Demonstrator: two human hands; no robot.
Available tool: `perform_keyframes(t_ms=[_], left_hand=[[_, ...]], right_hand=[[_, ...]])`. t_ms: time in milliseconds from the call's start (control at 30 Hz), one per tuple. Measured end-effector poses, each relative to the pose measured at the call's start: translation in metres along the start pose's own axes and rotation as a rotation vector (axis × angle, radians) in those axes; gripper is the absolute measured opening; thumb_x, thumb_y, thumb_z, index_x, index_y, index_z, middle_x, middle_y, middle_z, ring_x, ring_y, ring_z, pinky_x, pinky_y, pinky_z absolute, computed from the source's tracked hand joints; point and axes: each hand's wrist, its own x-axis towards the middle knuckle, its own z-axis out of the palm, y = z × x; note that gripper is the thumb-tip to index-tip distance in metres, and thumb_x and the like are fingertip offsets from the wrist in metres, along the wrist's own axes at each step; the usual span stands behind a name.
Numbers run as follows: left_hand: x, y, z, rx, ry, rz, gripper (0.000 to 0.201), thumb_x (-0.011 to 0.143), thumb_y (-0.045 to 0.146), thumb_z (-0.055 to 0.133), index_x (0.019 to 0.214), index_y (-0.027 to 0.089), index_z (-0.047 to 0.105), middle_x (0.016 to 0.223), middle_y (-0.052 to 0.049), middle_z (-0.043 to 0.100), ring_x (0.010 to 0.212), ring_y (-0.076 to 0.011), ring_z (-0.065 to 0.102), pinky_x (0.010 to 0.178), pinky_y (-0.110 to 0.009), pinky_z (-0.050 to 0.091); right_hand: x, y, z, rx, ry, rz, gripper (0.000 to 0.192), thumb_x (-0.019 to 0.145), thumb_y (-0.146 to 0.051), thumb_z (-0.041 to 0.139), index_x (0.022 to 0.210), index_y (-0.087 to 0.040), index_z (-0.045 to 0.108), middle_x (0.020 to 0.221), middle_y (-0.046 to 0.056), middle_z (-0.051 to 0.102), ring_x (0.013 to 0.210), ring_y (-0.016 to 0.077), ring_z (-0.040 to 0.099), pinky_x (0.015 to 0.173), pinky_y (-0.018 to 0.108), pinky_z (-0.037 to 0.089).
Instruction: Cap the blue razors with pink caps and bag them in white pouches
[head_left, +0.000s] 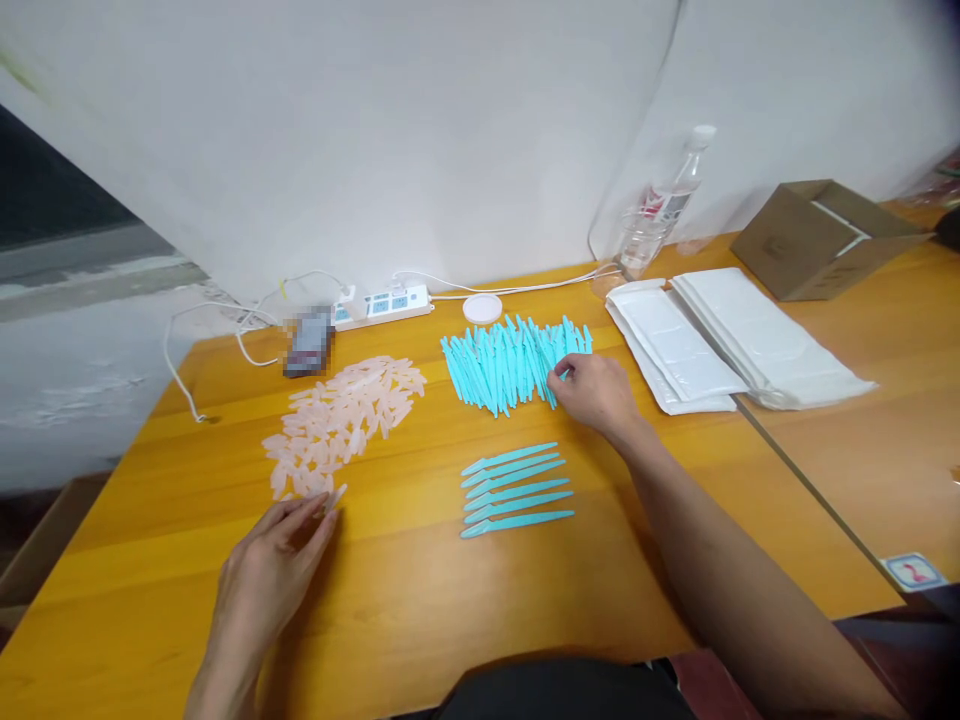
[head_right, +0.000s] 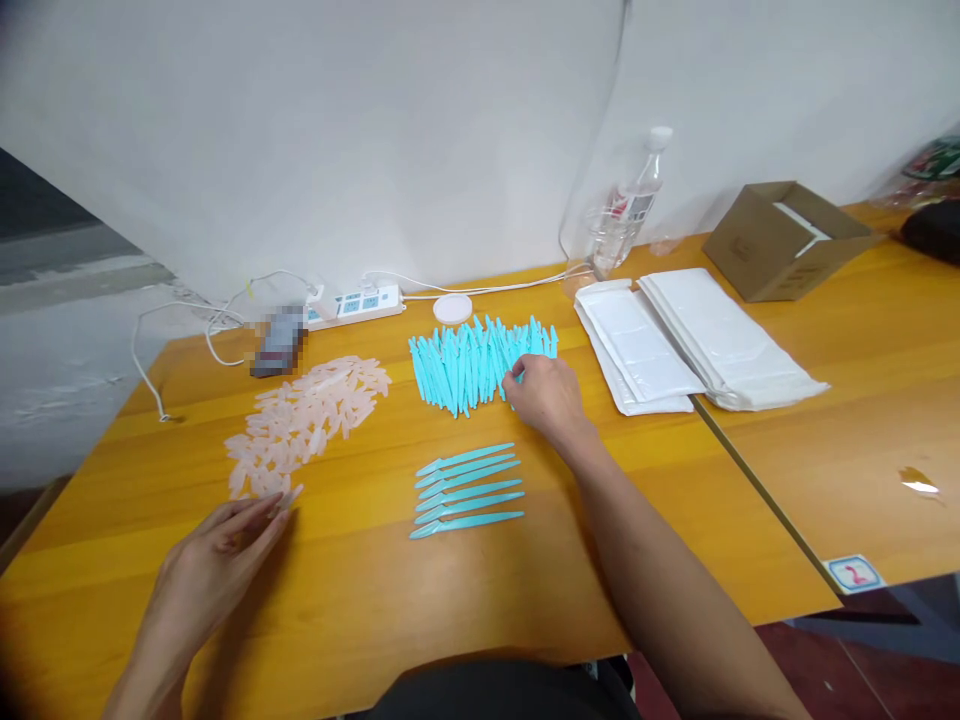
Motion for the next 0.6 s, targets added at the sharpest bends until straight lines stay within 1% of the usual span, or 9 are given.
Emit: perform_keyframes(t_ms=[67, 100, 200, 267, 333, 400, 467, 533, 600], left_hand=[[0.003, -0.001, 0.004, 0.044, 0.001, -0.009, 0.035, 0.094, 0.052, 0.054, 0.112, 0.030, 0.076, 0.115, -0.002, 0.074, 0.096, -0.0234, 0.073, 0.074, -0.032, 0.056], [0.005, -0.001, 0.006, 0.062, 0.005, -0.002, 0.034, 0.095, 0.050, 0.053, 0.110, 0.030, 0.076, 0.112, -0.002, 0.074, 0.095, -0.0238, 0.072, 0.074, -0.033, 0.056], [0.012, 0.003, 0.011, 0.071, 0.031, 0.100, 0.035, 0.097, 0.048, 0.050, 0.104, 0.029, 0.078, 0.105, -0.005, 0.074, 0.094, -0.0263, 0.070, 0.081, -0.038, 0.056], [0.018, 0.013, 0.012, -0.009, 0.052, 0.176, 0.035, 0.096, 0.049, 0.052, 0.103, 0.026, 0.078, 0.109, -0.007, 0.073, 0.100, -0.0281, 0.069, 0.091, -0.042, 0.054], [0.027, 0.033, 0.012, -0.199, 0.019, 0.171, 0.035, 0.095, 0.050, 0.055, 0.106, 0.024, 0.076, 0.113, -0.008, 0.074, 0.104, -0.0269, 0.069, 0.096, -0.041, 0.052], [0.039, 0.060, 0.013, -0.470, -0.086, 0.071, 0.037, 0.095, 0.051, 0.056, 0.110, 0.021, 0.073, 0.105, -0.007, 0.077, 0.093, -0.0221, 0.072, 0.089, -0.035, 0.056], [0.054, 0.088, 0.016, -0.711, -0.148, -0.024, 0.042, 0.093, 0.054, 0.058, 0.105, 0.018, 0.074, 0.096, -0.007, 0.078, 0.086, -0.0202, 0.072, 0.082, -0.031, 0.057], [0.067, 0.110, 0.022, -0.854, -0.204, -0.050, 0.044, 0.090, 0.055, 0.063, 0.104, 0.016, 0.075, 0.093, -0.007, 0.078, 0.083, -0.0191, 0.071, 0.079, -0.030, 0.057], [0.077, 0.125, 0.028, -0.930, -0.231, -0.052, 0.044, 0.088, 0.055, 0.066, 0.104, 0.015, 0.076, 0.092, -0.007, 0.078, 0.083, -0.0188, 0.071, 0.080, -0.029, 0.056]], right_hand=[[-0.006, -0.002, -0.006, 0.126, 0.017, -0.054, 0.021, 0.086, -0.032, 0.057, 0.089, -0.019, 0.074, 0.083, 0.008, 0.076, 0.079, 0.0230, 0.068, 0.070, 0.030, 0.044], [-0.010, -0.003, -0.008, 0.206, 0.000, -0.089, 0.019, 0.086, -0.032, 0.059, 0.088, -0.019, 0.073, 0.082, 0.006, 0.075, 0.077, 0.0209, 0.067, 0.069, 0.029, 0.044], [-0.021, -0.005, -0.004, 0.425, -0.112, -0.195, 0.013, 0.082, -0.029, 0.061, 0.088, -0.019, 0.068, 0.078, 0.002, 0.072, 0.070, 0.0166, 0.063, 0.064, 0.025, 0.043], [-0.027, -0.007, 0.004, 0.491, -0.163, -0.253, 0.011, 0.081, -0.024, 0.060, 0.089, -0.019, 0.067, 0.075, 0.001, 0.071, 0.067, 0.0152, 0.061, 0.063, 0.025, 0.044], [-0.033, -0.008, 0.013, 0.509, -0.170, -0.306, 0.012, 0.082, -0.022, 0.060, 0.090, -0.019, 0.068, 0.081, 0.002, 0.073, 0.070, 0.0156, 0.063, 0.066, 0.025, 0.046], [-0.037, -0.008, 0.020, 0.510, -0.156, -0.379, 0.013, 0.087, -0.026, 0.061, 0.094, -0.019, 0.070, 0.092, 0.005, 0.075, 0.079, 0.0176, 0.067, 0.071, 0.027, 0.048], [-0.039, -0.007, 0.026, 0.505, -0.128, -0.457, 0.017, 0.091, -0.032, 0.061, 0.096, -0.020, 0.071, 0.096, 0.008, 0.075, 0.086, 0.0198, 0.068, 0.076, 0.030, 0.050], [-0.041, -0.005, 0.030, 0.492, -0.099, -0.525, 0.018, 0.095, -0.032, 0.059, 0.097, -0.019, 0.072, 0.094, 0.009, 0.074, 0.088, 0.0208, 0.068, 0.080, 0.032, 0.050], [-0.041, -0.003, 0.032, 0.475, -0.079, -0.575, 0.018, 0.096, -0.030, 0.059, 0.098, -0.019, 0.072, 0.092, 0.009, 0.074, 0.088, 0.0211, 0.068, 0.082, 0.033, 0.050]])
